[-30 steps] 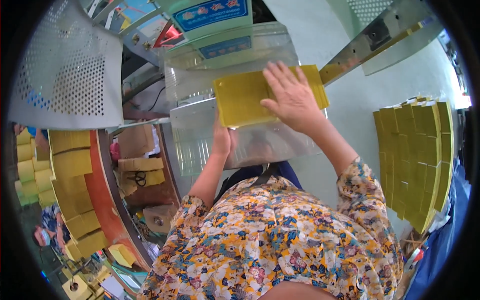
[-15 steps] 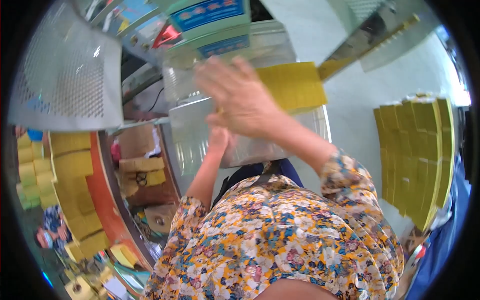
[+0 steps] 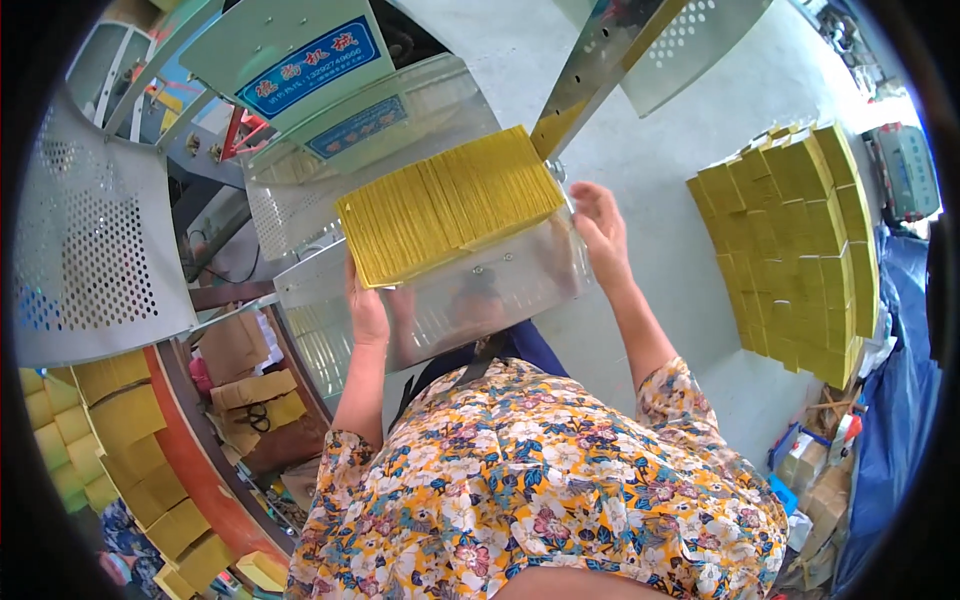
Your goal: Weigh stacks of yellow paper blocks, insert separators, and use a machine to apply bundling bands.
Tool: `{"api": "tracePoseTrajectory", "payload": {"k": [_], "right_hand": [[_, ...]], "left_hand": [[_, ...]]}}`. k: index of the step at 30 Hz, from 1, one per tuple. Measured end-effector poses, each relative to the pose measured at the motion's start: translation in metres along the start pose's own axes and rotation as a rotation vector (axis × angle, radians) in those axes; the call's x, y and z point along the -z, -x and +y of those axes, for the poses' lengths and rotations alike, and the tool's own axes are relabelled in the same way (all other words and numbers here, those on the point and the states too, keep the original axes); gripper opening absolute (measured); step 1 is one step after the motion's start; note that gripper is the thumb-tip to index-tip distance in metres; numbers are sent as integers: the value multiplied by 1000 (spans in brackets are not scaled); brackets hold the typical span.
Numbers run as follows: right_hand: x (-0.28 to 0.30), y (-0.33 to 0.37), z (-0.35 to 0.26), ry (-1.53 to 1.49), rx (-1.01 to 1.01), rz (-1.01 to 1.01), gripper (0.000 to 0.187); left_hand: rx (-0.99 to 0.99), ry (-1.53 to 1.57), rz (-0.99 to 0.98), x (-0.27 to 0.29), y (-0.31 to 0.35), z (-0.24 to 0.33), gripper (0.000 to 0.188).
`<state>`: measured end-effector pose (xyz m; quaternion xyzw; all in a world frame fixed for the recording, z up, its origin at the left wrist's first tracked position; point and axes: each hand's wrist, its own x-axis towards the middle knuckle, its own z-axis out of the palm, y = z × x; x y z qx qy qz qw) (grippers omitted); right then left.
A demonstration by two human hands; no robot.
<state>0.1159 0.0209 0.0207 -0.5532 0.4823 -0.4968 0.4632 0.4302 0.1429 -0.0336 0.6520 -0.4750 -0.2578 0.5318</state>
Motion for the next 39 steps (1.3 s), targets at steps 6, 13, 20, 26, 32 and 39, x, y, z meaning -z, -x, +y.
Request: {"api": "tracePoseTrajectory", "payload": {"k": [6, 13, 20, 26, 32, 39], "right_hand": [[-30, -8, 24, 155, -62, -319, 52], [-48, -11, -61, 582, -75, -463, 40], [-53, 6, -5, 564, -122, -473, 50], [-33, 2, 12, 84, -544, -513, 40], [-33, 13, 20, -125, -509, -312, 39], [-45, 20, 25, -201, -516, -310, 39]], "left_hand": [[290, 507, 53, -5, -6, 3, 50], [441, 471, -13, 60, -2, 78, 59], [725, 347, -69, 63, 32, 27, 69], [655, 379, -58, 76, 54, 24, 63], [549, 218, -97, 63, 57, 11, 56], [443, 205, 19, 49, 61, 26, 52]]}}
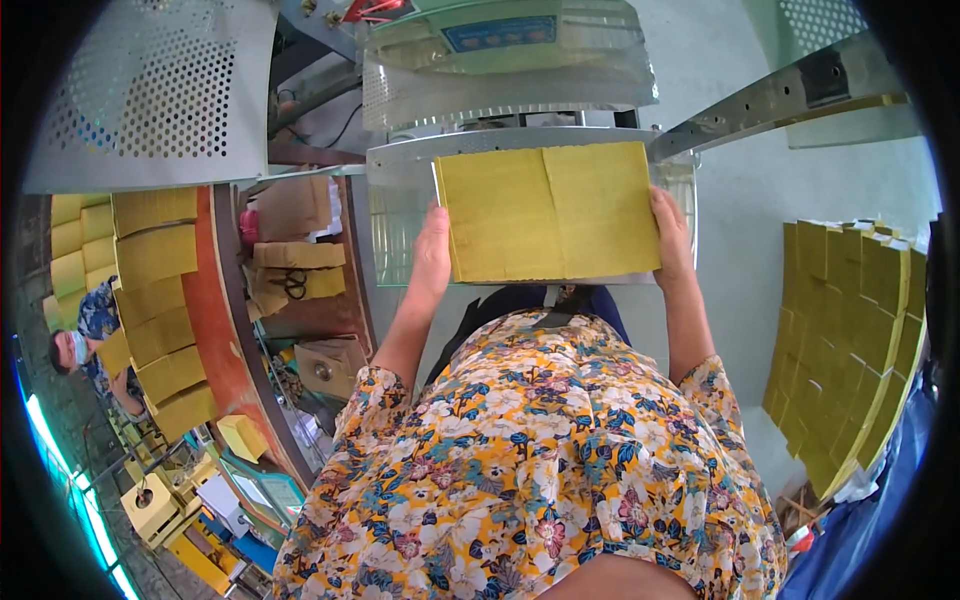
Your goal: Weigh stacks of yellow paper blocks, insert separators, and use a machine to apply bundling bands.
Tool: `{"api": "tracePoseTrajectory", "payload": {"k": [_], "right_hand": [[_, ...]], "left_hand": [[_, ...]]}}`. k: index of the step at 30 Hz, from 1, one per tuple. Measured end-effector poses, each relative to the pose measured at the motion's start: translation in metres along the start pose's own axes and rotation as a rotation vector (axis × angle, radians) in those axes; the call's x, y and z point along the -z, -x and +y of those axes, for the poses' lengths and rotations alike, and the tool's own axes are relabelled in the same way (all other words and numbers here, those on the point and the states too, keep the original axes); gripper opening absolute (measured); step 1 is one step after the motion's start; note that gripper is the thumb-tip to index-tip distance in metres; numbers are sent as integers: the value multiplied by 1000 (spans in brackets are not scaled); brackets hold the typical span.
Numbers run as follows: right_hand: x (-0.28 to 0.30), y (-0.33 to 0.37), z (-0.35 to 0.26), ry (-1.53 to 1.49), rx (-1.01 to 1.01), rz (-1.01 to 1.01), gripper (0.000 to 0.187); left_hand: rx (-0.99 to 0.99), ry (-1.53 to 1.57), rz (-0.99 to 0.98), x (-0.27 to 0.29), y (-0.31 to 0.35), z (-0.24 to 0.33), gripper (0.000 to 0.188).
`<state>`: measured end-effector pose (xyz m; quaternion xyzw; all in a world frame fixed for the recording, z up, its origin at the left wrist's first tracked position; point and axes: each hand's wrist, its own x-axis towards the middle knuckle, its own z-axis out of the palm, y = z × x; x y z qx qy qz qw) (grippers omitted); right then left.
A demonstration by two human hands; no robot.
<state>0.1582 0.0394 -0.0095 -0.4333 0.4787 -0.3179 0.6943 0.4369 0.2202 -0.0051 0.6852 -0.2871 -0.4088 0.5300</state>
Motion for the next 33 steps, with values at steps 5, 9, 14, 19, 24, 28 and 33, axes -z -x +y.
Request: {"api": "tracePoseTrajectory", "payload": {"k": [5, 9, 14, 19, 24, 28, 33], "right_hand": [[-6, 8, -7, -121, 35, 19, 39], [-7, 3, 1, -213, -17, 2, 41], [-13, 8, 0, -282, -34, 45, 41], [-10, 5, 8, -325, -40, 21, 41], [-28, 7, 11, -295, -54, 6, 41], [-44, 6, 14, -210, -13, -46, 41], [-56, 0, 30, -212, -8, -70, 40]], "left_hand": [[26, 55, -8, -9, -2, 11, 52], [79, 31, -78, 10, -7, -6, 54], [200, 235, -69, 8, -6, -2, 56], [223, 235, -96, 11, -11, 6, 57], [184, 190, -65, 34, -16, 0, 58], [259, 318, -32, 56, -18, -6, 51], [233, 228, -89, 69, -29, -9, 45]]}}
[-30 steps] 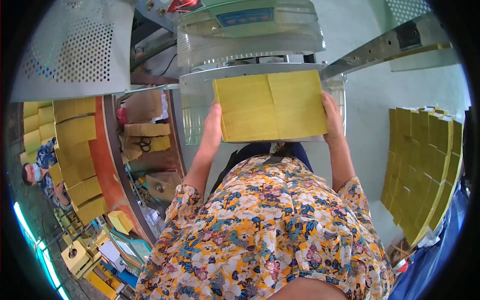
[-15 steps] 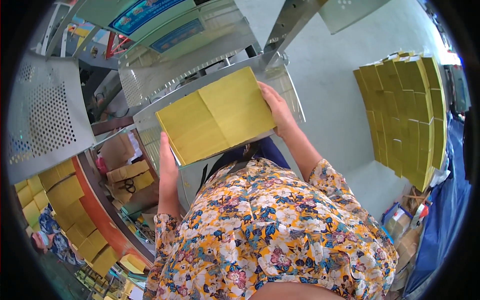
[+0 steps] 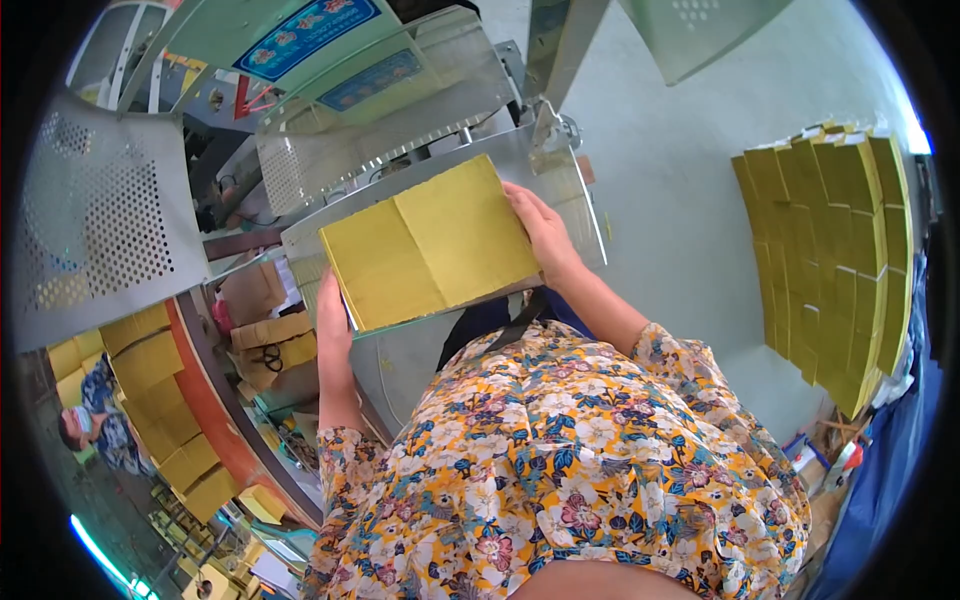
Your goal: Weigh stacks of yellow paper blocks, insert separators, and use a machine to apply bundling bands.
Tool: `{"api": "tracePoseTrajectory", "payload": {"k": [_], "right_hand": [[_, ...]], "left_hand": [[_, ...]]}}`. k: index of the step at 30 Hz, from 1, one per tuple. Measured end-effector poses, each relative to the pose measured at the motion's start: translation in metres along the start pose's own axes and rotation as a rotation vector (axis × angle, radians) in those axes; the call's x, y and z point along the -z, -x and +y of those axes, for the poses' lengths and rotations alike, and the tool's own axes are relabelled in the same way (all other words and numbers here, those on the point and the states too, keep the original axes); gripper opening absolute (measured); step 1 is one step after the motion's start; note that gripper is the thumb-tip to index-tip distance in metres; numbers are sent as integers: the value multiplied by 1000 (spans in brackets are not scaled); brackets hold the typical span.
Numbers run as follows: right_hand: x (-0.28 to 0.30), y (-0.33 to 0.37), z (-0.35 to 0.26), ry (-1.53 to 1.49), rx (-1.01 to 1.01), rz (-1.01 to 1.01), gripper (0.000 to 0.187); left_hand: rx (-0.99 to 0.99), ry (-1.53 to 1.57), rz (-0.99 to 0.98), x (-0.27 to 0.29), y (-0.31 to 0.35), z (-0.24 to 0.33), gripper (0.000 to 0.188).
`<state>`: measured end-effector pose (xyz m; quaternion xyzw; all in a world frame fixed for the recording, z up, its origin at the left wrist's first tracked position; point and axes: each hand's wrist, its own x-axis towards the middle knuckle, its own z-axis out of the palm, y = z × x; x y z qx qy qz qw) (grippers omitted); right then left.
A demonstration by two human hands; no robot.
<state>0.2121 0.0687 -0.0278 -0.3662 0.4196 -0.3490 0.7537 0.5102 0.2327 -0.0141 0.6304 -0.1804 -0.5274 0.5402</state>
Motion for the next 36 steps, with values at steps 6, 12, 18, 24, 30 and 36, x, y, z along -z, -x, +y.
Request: {"api": "tracePoseTrajectory", "payload": {"k": [6, 12, 18, 24, 30, 36], "right_hand": [[-3, 14, -12, -138, -5, -36, 46], [12, 23, -10, -68, 67, -29, 49], [4, 12, -44, -140, 50, -33, 51], [6, -32, -82, -85, 121, -49, 53], [4, -64, -94, -82, 137, -32, 52], [-1, -61, -89, -85, 146, -21, 51]], "left_hand": [[-154, 110, -7, -5, -2, -23, 43], [-85, 522, 74, -68, 12, -33, 54], [-104, 557, 62, -105, -9, -25, 58], [-288, 500, -66, -127, -58, 19, 56], [-209, 445, -186, -129, -93, 41, 63], [-170, 436, -133, -124, -82, 52, 62]]}}
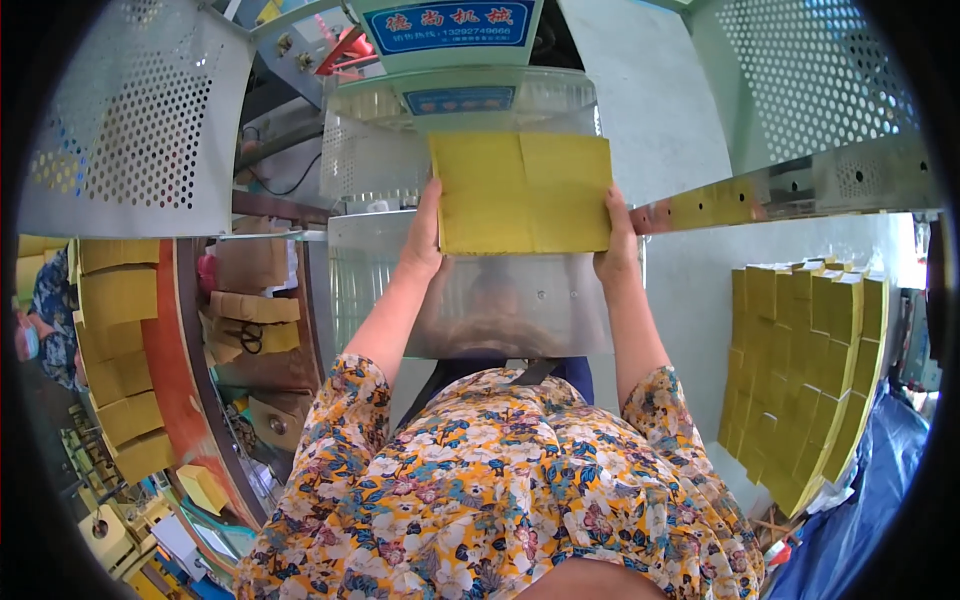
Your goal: Weigh stacks of yellow paper blocks, insert separators, and use a machine to apply bundling bands.
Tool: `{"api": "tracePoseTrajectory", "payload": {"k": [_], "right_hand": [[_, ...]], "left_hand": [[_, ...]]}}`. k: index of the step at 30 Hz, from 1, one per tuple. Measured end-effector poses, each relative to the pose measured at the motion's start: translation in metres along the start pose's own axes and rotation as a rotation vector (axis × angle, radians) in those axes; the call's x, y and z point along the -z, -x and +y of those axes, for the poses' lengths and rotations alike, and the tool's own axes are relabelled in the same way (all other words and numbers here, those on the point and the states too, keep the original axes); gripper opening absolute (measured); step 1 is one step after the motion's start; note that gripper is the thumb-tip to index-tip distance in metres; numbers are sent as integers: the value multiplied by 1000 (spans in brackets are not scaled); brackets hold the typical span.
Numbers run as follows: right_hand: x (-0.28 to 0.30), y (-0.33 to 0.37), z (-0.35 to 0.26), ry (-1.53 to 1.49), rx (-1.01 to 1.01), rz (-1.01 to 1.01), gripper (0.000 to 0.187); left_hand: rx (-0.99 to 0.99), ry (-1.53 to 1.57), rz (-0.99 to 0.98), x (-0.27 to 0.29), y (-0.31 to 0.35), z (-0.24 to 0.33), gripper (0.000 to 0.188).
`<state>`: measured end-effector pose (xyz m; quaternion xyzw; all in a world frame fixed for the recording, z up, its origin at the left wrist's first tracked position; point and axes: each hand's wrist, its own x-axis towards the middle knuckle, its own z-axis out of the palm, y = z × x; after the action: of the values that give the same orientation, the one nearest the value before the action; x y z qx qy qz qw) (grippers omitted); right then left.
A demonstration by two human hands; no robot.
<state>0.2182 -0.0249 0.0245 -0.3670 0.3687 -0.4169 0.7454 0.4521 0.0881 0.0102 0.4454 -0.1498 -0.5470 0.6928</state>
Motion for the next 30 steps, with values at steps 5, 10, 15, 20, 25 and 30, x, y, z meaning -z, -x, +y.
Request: {"api": "tracePoseTrajectory", "payload": {"k": [5, 10, 15, 20, 25, 30], "right_hand": [[-9, 6, 5, -24, -13, -14, 50], [-17, 12, 7, -4, -11, -17, 55], [-11, 12, 6, 8, -14, -116, 59], [-13, 7, -4, 18, -48, -79, 60], [4, -2, -5, 52, -103, -52, 62], [7, -9, -1, 41, -97, -121, 63]], "left_hand": [[-80, 2, -13, 9, 9, -3, 62], [-69, -45, -26, 15, 15, 1, 58], [-62, -111, 15, 18, 13, -6, 55], [-157, -178, -18, 9, 8, -7, 51], [-82, -165, -58, -7, 5, -6, 50], [-105, -226, -33, -13, -4, -10, 52]]}}
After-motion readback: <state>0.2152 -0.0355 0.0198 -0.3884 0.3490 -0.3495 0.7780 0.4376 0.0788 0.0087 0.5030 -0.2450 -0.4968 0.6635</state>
